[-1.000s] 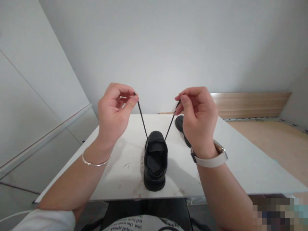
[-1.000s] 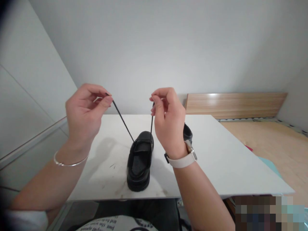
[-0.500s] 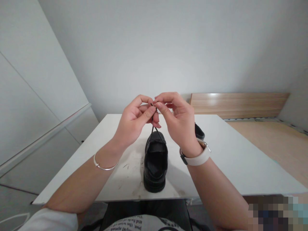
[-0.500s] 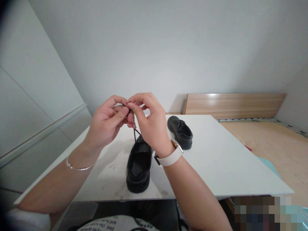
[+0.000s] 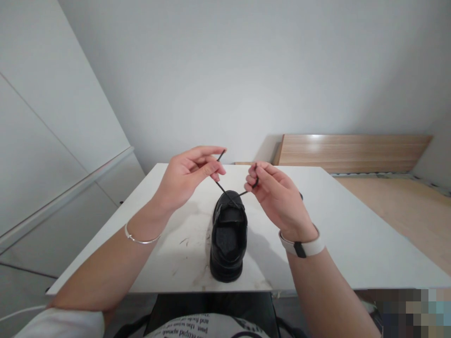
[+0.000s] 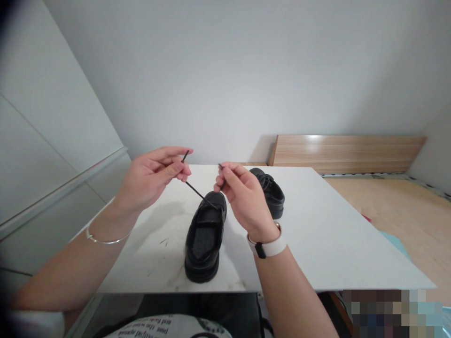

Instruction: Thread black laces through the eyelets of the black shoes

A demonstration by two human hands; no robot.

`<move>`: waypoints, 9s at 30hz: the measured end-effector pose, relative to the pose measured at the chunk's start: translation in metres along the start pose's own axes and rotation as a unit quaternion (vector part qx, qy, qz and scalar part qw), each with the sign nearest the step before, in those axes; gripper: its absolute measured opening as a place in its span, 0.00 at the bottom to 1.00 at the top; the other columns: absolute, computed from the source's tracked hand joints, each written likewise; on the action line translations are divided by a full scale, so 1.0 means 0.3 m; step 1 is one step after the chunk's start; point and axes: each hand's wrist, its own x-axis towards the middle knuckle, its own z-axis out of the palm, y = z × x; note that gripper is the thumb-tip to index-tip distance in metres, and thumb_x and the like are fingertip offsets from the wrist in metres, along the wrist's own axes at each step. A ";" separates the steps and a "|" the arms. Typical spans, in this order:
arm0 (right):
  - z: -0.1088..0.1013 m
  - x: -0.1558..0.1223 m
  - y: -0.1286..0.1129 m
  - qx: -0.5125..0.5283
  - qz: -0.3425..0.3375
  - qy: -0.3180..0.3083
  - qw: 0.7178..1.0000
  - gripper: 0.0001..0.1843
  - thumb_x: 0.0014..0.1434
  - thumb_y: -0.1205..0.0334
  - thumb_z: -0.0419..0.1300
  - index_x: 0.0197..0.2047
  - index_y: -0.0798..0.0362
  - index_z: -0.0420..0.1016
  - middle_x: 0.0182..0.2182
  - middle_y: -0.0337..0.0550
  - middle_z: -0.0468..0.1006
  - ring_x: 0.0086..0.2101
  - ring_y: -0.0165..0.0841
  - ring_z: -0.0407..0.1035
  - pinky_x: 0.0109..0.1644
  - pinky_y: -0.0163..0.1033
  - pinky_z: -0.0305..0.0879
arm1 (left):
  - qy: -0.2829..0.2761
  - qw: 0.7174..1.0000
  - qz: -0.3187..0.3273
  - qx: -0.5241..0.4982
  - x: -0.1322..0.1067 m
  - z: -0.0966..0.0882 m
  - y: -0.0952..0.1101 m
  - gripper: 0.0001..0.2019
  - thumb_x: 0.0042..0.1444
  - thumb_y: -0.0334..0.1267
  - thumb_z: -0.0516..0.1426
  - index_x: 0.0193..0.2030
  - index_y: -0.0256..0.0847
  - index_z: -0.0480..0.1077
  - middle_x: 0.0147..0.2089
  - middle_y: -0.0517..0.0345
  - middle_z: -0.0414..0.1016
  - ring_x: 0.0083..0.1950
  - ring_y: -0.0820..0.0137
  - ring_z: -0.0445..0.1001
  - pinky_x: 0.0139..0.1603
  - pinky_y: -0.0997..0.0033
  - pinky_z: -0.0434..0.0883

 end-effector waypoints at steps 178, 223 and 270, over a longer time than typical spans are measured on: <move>-0.205 -0.231 0.233 -0.522 -0.154 -0.026 0.838 0.06 0.65 0.72 0.57 0.39 0.51 0.72 0.36 0.42 0.75 0.40 0.37 0.68 0.47 0.44 0.62 | -0.215 0.888 0.072 0.401 -0.290 -0.049 -0.210 0.09 0.67 0.30 0.53 0.44 0.37 0.76 0.41 0.53 0.75 0.41 0.69 0.75 0.42 0.71 0.71; -0.166 -0.202 0.211 -0.642 -0.217 -0.047 0.733 0.13 0.61 0.78 0.54 0.39 0.52 0.74 0.41 0.48 0.71 0.42 0.41 0.64 0.46 0.49 0.61 | -0.238 0.837 0.111 0.480 -0.255 -0.011 -0.185 0.11 0.68 0.32 0.52 0.41 0.36 0.76 0.37 0.52 0.73 0.40 0.66 0.71 0.41 0.67 0.70; -0.175 -0.223 0.251 -0.532 -0.150 -0.048 0.832 0.11 0.66 0.74 0.53 0.43 0.52 0.73 0.39 0.45 0.73 0.40 0.35 0.70 0.45 0.41 0.67 | -0.196 0.873 0.112 0.433 -0.268 -0.015 -0.182 0.08 0.67 0.30 0.54 0.44 0.35 0.75 0.40 0.51 0.74 0.42 0.67 0.73 0.42 0.68 0.72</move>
